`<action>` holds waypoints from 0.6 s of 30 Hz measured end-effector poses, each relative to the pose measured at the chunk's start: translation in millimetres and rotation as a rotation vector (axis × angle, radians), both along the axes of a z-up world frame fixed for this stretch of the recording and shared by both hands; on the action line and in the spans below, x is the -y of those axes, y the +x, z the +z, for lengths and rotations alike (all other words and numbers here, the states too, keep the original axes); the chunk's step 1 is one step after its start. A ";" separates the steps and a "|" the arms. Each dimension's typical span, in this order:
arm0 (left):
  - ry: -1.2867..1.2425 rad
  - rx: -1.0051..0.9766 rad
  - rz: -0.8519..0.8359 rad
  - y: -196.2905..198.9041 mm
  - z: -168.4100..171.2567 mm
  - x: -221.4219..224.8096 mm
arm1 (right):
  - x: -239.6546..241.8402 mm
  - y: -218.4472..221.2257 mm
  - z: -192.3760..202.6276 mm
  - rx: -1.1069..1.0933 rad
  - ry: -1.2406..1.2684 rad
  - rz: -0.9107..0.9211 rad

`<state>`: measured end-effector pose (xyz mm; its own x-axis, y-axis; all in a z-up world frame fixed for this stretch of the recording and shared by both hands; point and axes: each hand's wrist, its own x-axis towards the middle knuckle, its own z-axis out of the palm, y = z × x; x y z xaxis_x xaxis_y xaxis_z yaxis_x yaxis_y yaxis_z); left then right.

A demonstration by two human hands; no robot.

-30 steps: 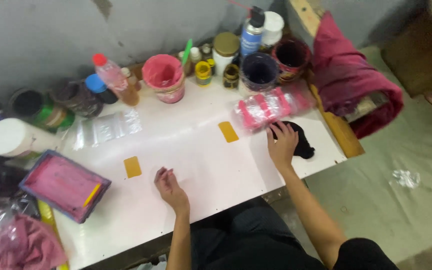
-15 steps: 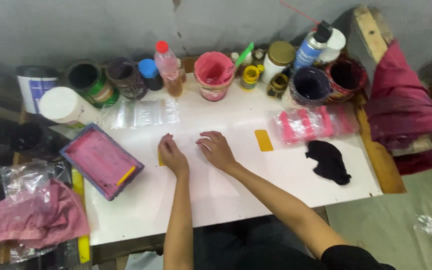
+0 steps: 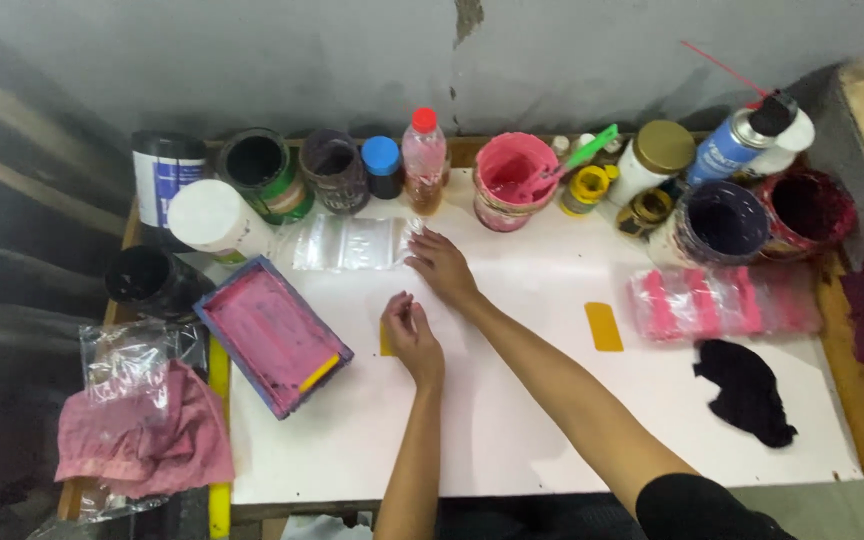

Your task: Cleaning a screen printing frame, wiping the workstation, and mixing ink in a container with a spatula.

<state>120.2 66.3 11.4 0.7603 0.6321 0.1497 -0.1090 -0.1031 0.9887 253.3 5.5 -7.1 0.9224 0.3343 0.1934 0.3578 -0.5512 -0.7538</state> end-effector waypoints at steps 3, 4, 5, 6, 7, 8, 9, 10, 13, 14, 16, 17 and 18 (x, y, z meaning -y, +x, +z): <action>-0.044 -0.088 -0.024 -2.2 8.7 -1.5 | 0.3 4.0 -20.4 0.002 0.085 -0.063; -0.048 -0.089 -0.020 1.3 8.0 -0.9 | 0.7 4.9 -16.8 0.000 0.082 -0.059; -0.038 -0.124 -0.020 2.8 7.1 -0.5 | 1.2 3.4 -13.7 0.007 0.103 -0.063; -0.029 -0.158 -0.020 4.0 6.6 0.6 | 2.2 1.8 -10.3 0.014 0.125 -0.068; -0.027 -0.152 -0.018 11.0 14.8 -1.9 | 1.2 3.1 -8.6 0.020 0.127 -0.066; -0.014 -0.207 -0.046 17.8 23.2 -3.8 | 0.7 4.5 -6.8 0.006 0.130 -0.058; -0.002 -0.273 -0.076 18.5 30.5 -3.3 | 3.1 -1.1 -7.2 -0.019 0.130 -0.054; -0.002 -0.278 -0.077 30.3 26.6 -8.3 | 2.8 -1.0 -6.0 -0.024 0.130 -0.056; 0.363 -0.127 -0.034 63.0 11.3 -24.0 | 4.1 2.6 -9.0 0.002 0.269 -0.115; 0.542 -0.043 -0.013 71.8 4.7 -30.2 | 4.9 5.8 -14.2 0.082 0.288 -0.138; 0.715 0.046 0.011 81.8 -7.7 -38.1 | 5.3 8.7 -17.1 0.166 0.302 -0.160; 0.737 0.063 0.003 83.4 -13.3 -40.6 | 4.2 8.3 -15.1 0.170 0.308 -0.151; 0.759 0.080 -0.005 85.3 -19.3 -43.0 | 3.3 8.1 -13.4 0.174 0.313 -0.143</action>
